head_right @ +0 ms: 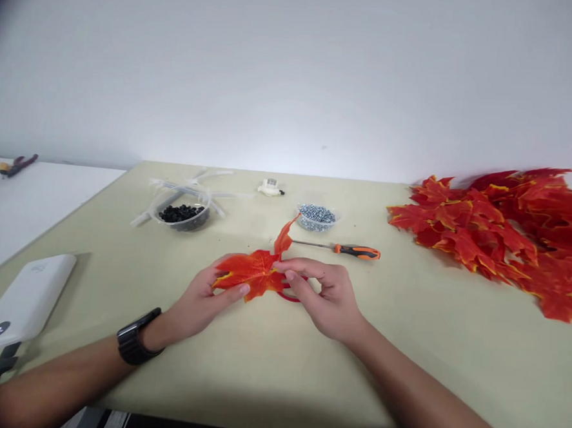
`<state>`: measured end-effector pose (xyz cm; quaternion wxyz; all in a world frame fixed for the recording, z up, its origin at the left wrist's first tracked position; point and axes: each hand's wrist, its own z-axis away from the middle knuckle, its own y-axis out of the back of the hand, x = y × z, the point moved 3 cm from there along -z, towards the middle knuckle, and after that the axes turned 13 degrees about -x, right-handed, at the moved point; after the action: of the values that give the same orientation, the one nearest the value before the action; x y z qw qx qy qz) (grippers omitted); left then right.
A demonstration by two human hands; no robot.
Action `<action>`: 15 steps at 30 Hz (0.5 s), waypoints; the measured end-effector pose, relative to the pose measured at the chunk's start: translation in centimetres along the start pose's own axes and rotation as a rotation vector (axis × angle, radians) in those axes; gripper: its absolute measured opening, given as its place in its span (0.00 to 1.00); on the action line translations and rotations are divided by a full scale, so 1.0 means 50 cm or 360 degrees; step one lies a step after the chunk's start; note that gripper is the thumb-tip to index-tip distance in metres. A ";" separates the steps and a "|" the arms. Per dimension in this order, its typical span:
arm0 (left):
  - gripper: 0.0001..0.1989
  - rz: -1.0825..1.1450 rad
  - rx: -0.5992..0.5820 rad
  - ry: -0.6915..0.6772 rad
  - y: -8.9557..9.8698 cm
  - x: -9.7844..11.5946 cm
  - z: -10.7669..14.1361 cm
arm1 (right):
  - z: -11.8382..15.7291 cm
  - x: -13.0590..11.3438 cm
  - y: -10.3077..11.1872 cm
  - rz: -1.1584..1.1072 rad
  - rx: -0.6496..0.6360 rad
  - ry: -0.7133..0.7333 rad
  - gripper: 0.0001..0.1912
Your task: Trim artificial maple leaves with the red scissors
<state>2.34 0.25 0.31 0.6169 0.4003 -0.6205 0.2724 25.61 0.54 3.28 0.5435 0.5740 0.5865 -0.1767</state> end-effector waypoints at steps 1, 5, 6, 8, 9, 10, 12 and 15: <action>0.25 0.0058 -0.0008 0.0017 -0.001 -0.003 0.001 | 0.000 0.001 0.000 -0.0102 -0.0032 -0.0048 0.10; 0.24 0.0250 -0.0057 -0.0001 -0.004 -0.009 0.003 | -0.001 0.010 -0.003 -0.0560 -0.0165 -0.0291 0.08; 0.25 0.0305 -0.0067 -0.0029 -0.004 -0.011 0.004 | -0.002 0.012 -0.005 -0.0674 -0.0210 -0.0340 0.08; 0.28 0.0418 -0.0070 -0.0055 -0.004 -0.017 0.005 | -0.004 0.016 -0.008 -0.0854 -0.0302 -0.0381 0.09; 0.31 0.0481 -0.0068 -0.0041 -0.004 -0.021 0.005 | -0.004 0.018 -0.010 -0.0922 -0.0346 -0.0381 0.09; 0.33 0.0541 -0.0065 -0.0014 -0.004 -0.025 0.006 | -0.005 0.019 -0.011 -0.0985 -0.0384 -0.0375 0.09; 0.36 0.0633 -0.0088 0.0059 -0.004 -0.030 0.009 | -0.006 0.020 -0.014 -0.1089 -0.0449 -0.0376 0.09; 0.36 0.0710 -0.0239 0.0125 -0.010 -0.025 0.012 | -0.006 0.019 -0.018 -0.1222 -0.0526 -0.0379 0.09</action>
<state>2.35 -0.31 -1.05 0.5931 0.1955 -0.6876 0.3704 24.91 1.02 2.20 0.5867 0.1952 0.7111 -0.3347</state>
